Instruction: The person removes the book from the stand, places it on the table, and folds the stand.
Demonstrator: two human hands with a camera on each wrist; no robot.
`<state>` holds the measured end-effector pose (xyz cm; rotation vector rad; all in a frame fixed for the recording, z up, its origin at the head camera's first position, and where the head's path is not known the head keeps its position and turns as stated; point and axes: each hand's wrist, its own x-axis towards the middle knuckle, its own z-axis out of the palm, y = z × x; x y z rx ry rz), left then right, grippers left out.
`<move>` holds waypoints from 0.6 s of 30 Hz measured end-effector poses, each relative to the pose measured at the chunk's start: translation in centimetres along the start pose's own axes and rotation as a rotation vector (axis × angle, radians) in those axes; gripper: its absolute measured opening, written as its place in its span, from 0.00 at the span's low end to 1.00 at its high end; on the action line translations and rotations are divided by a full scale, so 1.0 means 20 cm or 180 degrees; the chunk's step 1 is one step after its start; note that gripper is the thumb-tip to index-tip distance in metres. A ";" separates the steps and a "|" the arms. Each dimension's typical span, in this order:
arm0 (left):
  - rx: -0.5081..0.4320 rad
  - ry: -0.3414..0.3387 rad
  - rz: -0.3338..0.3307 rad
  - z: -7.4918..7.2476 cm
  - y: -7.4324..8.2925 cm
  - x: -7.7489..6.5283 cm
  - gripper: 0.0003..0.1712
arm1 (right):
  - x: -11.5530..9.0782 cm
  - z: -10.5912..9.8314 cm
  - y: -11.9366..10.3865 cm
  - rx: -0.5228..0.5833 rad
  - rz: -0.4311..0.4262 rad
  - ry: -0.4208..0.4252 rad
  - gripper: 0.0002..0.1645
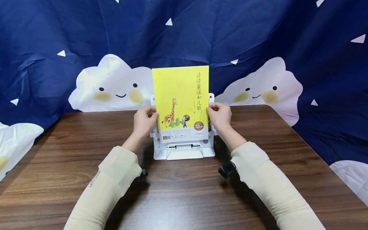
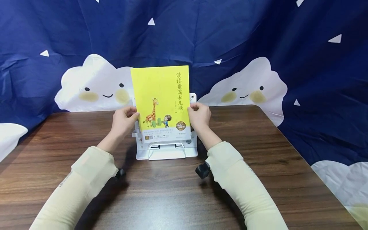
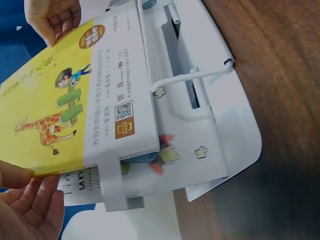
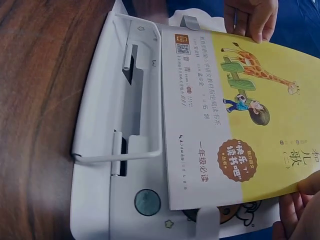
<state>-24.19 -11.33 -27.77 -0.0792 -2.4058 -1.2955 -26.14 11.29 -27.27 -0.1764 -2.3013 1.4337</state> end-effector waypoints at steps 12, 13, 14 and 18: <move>-0.0129 0.0028 0.0099 -0.06 0.06 0.03 0.08 | 0.03 -0.01 -0.07 0.0162 -0.0168 0.0049 0.08; -0.0130 0.0040 0.0118 -0.06 0.06 0.04 0.08 | 0.03 -0.01 -0.08 0.0192 -0.0197 0.0040 0.08; -0.0133 0.0045 0.0130 -0.07 0.07 0.04 0.08 | 0.03 -0.01 -0.09 0.0216 -0.0221 0.0029 0.08; -0.0127 0.0111 0.0180 -0.10 0.08 0.05 0.09 | 0.04 -0.02 -0.13 0.0273 -0.0293 -0.0018 0.07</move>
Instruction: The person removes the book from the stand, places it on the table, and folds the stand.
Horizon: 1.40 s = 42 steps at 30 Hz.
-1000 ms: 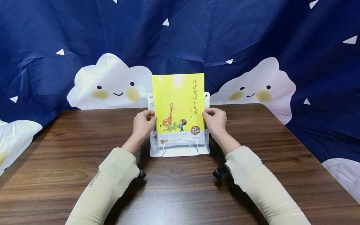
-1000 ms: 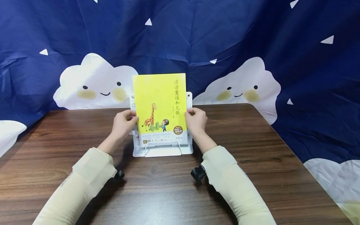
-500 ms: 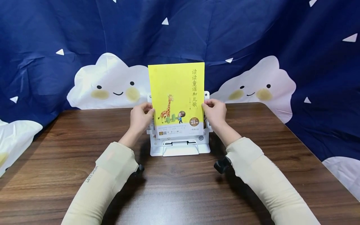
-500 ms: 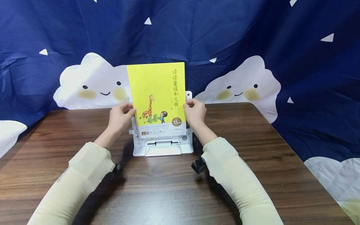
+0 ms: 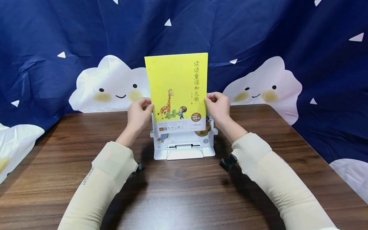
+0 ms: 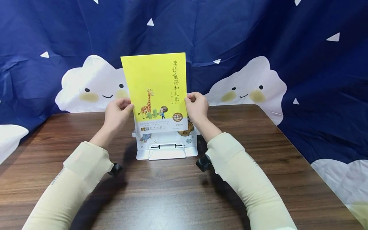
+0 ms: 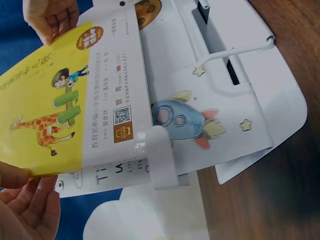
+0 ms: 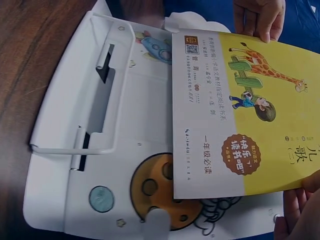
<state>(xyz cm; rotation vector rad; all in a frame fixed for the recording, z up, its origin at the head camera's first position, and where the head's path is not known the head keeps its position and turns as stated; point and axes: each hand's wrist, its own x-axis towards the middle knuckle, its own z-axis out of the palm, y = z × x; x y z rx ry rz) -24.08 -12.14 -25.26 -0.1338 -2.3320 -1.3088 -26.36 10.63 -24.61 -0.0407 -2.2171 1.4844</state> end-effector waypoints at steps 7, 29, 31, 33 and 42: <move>0.0043 0.0135 0.0067 -0.05 0.02 0.02 0.09 | 0.02 0.00 -0.06 -0.0033 -0.0047 -0.0022 0.07; 0.0022 0.0225 0.0123 -0.37 -0.08 -0.04 0.09 | -0.10 0.22 -0.22 0.0353 -0.0145 -0.0430 0.04; -0.0010 0.0217 0.0083 -0.41 -0.10 -0.05 0.10 | -0.11 0.25 -0.23 0.0380 -0.0137 -0.0481 0.04; -0.0037 0.0208 0.0033 -0.44 -0.11 -0.06 0.11 | -0.13 0.28 -0.24 0.0373 -0.0144 -0.0494 0.04; -0.0160 0.0119 -0.0138 -0.56 -0.24 -0.09 0.13 | -0.19 0.41 -0.25 0.0380 0.0053 -0.0595 0.04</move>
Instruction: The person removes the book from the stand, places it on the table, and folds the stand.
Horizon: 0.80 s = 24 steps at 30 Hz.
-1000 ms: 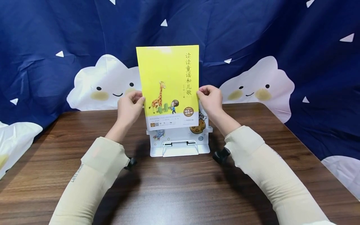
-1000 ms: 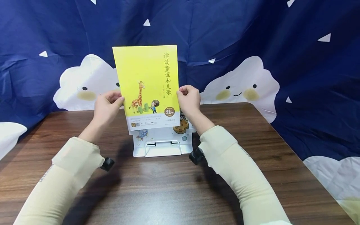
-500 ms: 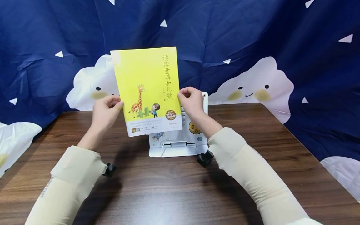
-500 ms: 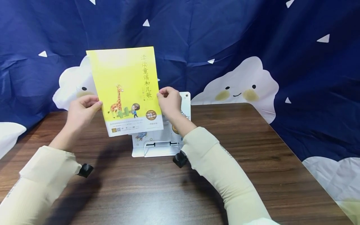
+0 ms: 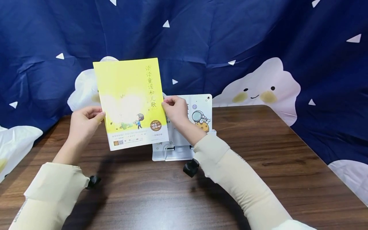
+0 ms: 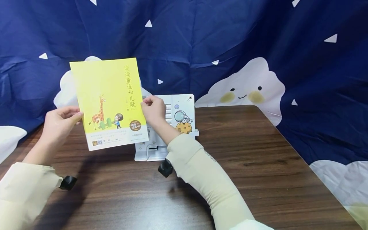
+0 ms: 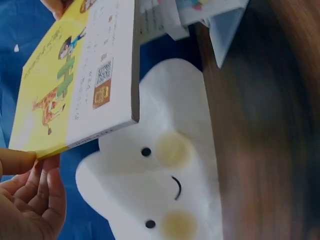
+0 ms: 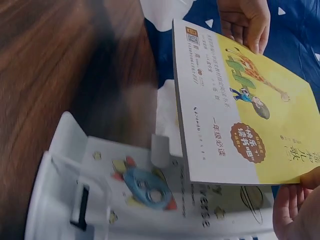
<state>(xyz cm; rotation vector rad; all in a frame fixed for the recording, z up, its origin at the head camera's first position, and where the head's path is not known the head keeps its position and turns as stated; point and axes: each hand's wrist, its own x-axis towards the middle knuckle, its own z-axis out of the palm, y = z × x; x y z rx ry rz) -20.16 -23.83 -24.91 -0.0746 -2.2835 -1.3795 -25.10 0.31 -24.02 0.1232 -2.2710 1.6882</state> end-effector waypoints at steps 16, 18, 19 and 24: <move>-0.0139 -0.0235 -0.0324 -0.28 -0.43 0.05 0.17 | -0.10 0.23 0.02 0.0108 0.0145 -0.0351 0.02; -0.0187 -0.0248 -0.0391 -0.31 -0.56 0.09 0.16 | -0.11 0.25 0.03 0.0106 0.0182 -0.0393 0.02; -0.0193 -0.0246 -0.0455 -0.33 -0.62 0.11 0.16 | -0.12 0.26 0.03 0.0129 0.0218 -0.0418 0.02; 0.0014 -0.0367 -0.0700 -0.36 -0.70 0.13 0.19 | -0.14 0.30 0.06 0.0291 0.0508 -0.0491 0.03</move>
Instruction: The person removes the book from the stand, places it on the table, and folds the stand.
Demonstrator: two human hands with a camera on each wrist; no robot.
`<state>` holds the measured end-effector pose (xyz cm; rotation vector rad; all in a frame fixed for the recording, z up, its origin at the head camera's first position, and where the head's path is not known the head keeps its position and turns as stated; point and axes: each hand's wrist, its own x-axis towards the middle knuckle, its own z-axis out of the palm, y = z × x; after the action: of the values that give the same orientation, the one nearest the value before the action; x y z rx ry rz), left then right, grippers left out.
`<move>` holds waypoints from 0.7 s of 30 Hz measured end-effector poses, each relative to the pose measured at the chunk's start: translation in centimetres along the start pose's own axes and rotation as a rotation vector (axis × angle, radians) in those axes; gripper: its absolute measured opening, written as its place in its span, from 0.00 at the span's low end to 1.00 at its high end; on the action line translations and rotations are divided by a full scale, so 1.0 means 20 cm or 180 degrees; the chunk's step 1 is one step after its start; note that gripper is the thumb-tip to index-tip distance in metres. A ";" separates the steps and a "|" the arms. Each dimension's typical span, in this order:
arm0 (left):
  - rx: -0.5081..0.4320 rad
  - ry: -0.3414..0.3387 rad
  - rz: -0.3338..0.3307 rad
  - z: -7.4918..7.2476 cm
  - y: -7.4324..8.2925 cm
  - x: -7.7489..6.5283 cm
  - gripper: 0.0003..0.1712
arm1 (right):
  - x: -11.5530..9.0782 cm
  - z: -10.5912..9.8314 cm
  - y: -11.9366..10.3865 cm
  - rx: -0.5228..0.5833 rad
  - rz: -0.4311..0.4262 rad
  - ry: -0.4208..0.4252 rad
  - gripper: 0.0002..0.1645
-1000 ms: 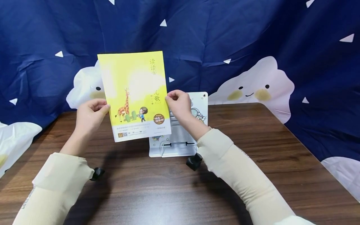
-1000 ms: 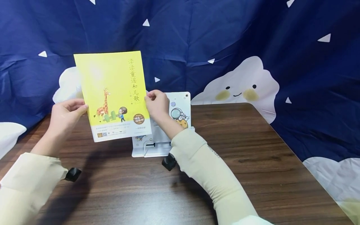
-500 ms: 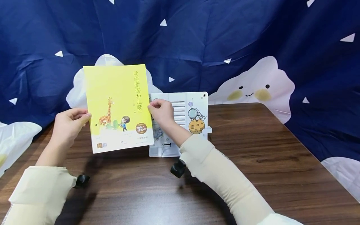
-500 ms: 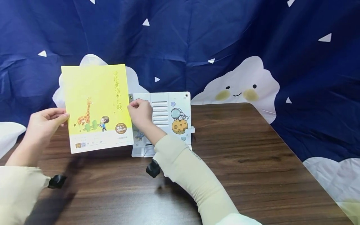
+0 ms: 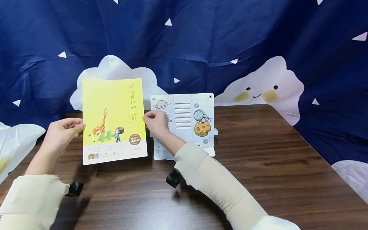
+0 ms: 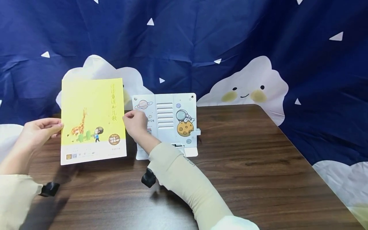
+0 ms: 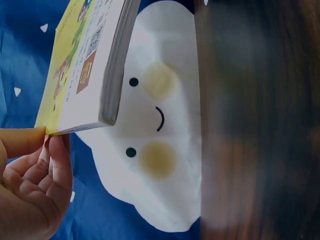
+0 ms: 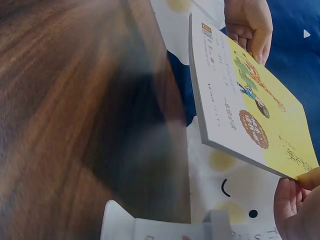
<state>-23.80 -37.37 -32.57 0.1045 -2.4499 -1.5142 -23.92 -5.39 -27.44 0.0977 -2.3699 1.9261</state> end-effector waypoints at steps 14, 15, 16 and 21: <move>0.0178 0.0002 -0.0258 -0.11 -0.43 0.13 0.30 | -0.06 0.13 0.06 0.0321 0.0117 -0.0180 0.03; 0.0192 0.0006 -0.0281 -0.10 -0.43 0.12 0.30 | -0.06 0.13 0.07 0.0308 0.0113 -0.0191 0.03; 0.0182 0.0015 -0.0296 -0.10 -0.43 0.11 0.30 | -0.06 0.14 0.08 0.0288 0.0111 -0.0192 0.03; 0.0091 0.0034 -0.0309 -0.09 -0.43 0.06 0.31 | -0.09 0.18 0.12 0.0124 0.0094 -0.0200 0.03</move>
<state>-25.21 -43.03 -39.13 0.2393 -2.4917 -1.5135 -22.54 -8.43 -30.72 0.1284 -2.3865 2.0120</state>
